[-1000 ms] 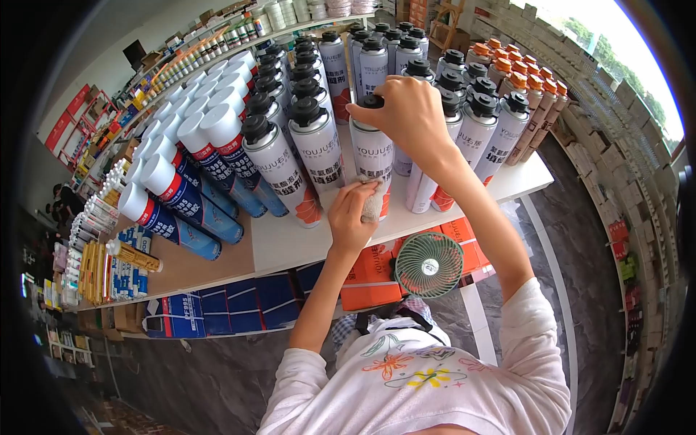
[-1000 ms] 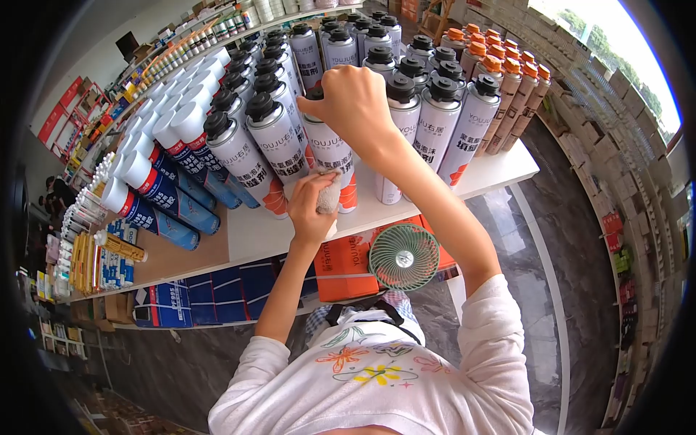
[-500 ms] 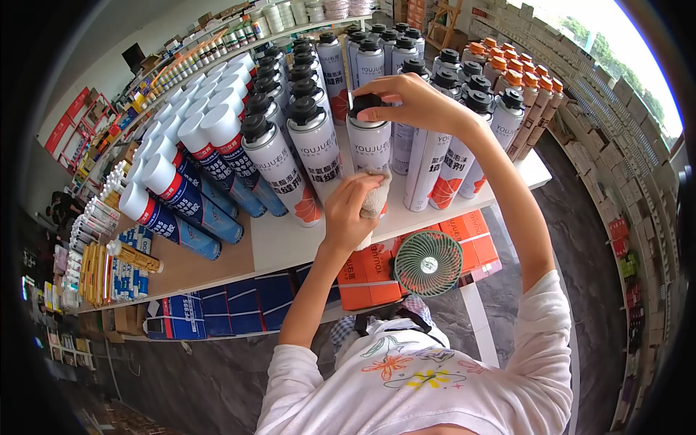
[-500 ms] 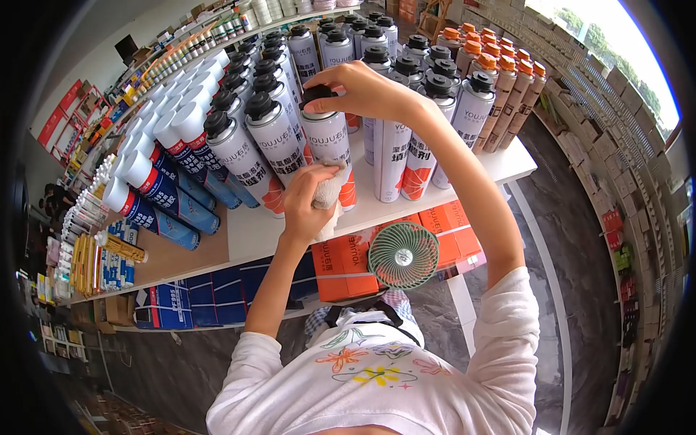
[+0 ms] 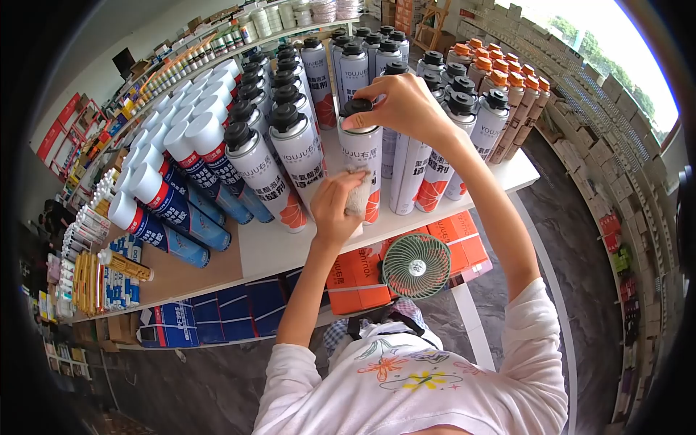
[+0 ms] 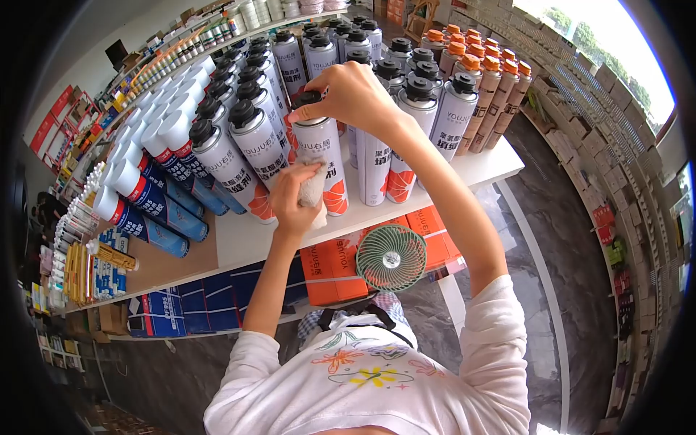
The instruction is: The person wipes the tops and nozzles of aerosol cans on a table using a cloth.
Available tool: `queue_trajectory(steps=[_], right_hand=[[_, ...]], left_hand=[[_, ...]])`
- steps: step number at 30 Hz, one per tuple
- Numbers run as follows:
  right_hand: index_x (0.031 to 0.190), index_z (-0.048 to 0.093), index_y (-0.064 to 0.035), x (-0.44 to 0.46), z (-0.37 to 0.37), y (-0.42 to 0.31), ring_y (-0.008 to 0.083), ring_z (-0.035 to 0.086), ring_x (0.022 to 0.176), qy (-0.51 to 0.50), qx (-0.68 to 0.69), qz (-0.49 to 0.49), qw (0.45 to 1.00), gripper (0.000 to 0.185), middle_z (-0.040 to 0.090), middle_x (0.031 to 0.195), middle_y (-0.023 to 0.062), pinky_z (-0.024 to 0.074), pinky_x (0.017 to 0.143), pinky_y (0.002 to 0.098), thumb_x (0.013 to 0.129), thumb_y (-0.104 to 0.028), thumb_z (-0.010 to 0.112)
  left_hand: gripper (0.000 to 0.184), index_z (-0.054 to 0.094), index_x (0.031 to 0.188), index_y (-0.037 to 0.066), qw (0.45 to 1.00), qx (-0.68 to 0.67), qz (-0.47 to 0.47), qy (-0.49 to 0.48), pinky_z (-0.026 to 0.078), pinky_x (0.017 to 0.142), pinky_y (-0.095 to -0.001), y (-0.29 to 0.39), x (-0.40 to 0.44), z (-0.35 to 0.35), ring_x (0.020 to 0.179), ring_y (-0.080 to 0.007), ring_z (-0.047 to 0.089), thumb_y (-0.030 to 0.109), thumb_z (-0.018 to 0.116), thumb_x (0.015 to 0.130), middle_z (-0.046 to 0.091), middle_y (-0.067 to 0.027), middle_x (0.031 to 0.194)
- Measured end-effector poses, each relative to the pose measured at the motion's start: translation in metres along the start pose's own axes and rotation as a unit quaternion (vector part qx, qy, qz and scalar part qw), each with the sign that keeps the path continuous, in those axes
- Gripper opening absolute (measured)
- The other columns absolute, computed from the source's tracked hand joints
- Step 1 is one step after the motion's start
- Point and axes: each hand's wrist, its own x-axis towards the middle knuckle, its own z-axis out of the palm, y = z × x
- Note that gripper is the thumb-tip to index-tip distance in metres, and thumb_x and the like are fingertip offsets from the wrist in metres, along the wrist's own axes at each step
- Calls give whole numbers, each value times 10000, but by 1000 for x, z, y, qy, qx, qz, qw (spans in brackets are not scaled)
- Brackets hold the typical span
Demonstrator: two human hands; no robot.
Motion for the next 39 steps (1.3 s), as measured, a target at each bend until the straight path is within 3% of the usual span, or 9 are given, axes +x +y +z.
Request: queue_trajectory(steps=[6, 9, 14, 21, 26, 30, 34, 37, 39], right_hand=[[864, 791, -39, -9, 4, -14, 283, 649, 568, 49, -66, 4, 997, 523, 635, 585, 143, 542, 603, 370, 714, -537, 840], [781, 760, -12, -11, 10, -10, 337, 657, 594, 90, -92, 8, 992, 574, 640, 610, 167, 553, 622, 404, 712, -578, 824], [690, 708, 18, -5, 1, -14, 332, 660, 577, 48, -134, 36, 989, 615, 624, 586, 172, 559, 603, 409, 712, -586, 822], [604, 664, 21, -8, 10, -23, 301, 640, 492, 73, -194, 25, 978, 600, 594, 524, 158, 544, 504, 360, 751, -543, 811], [608, 663, 2, -15, 13, -25, 295, 650, 511, 104, -244, 5, 964, 558, 602, 532, 143, 538, 512, 340, 775, -513, 797], [661, 668, 45, -11, -2, -40, 330, 652, 589, 27, -235, 58, 970, 603, 632, 634, 171, 550, 600, 407, 786, -533, 788], [770, 720, 43, -4, -19, -22, 339, 664, 611, -7, -185, 16, 983, 574, 646, 631, 160, 560, 659, 419, 766, -526, 802], [1322, 613, -63, -4, -27, -12, 311, 593, 1199, -155, -121, 65, 978, 743, 644, 1250, 167, 470, 1023, 412, 761, -505, 819], [1320, 620, -76, 4, -23, -3, 302, 618, 1148, -166, -56, 24, 984, 726, 664, 1215, 160, 488, 994, 403, 756, -480, 832]], left_hand=[[375, 649, 935, 14, 997, -14, 48, 64, 555, 830, -374, 4, 30, 2, 926, -296, 705, -103, 750, 593, 749, -114, 1005], [341, 647, 918, 28, 999, -3, 37, 15, 554, 810, -377, -11, -38, 19, 909, -290, 700, -73, 771, 617, 750, -105, 986], [421, 635, 946, 21, 998, -20, 30, -50, 558, 817, -387, -16, -46, 19, 926, -292, 687, -66, 712, 541, 741, -94, 1044], [375, 649, 954, 26, 996, -10, 64, 62, 542, 853, -394, 7, 50, 7, 941, -307, 691, -93, 732, 608, 747, -96, 1024], [361, 627, 944, 23, 997, -5, 65, 32, 545, 855, -388, -5, -10, 16, 950, -309, 692, -95, 739, 621, 751, -98, 1029], [332, 619, 922, 26, 999, -17, 28, -1, 552, 839, -383, -8, -41, 14, 945, -304, 692, -82, 764, 644, 753, -94, 1009], [319, 619, 915, 28, 1000, -12, 14, -26, 557, 824, -383, -5, -34, 1, 938, -298, 691, -78, 778, 660, 752, -95, 1003], [319, 619, 917, 28, 1000, -14, 14, -24, 558, 825, -382, -3, -25, -9, 938, -297, 691, -84, 771, 660, 751, -96, 1000], [318, 619, 919, 28, 999, -20, 13, -21, 558, 825, -380, 1, -19, -12, 938, -298, 691, -85, 767, 661, 751, -95, 997]])
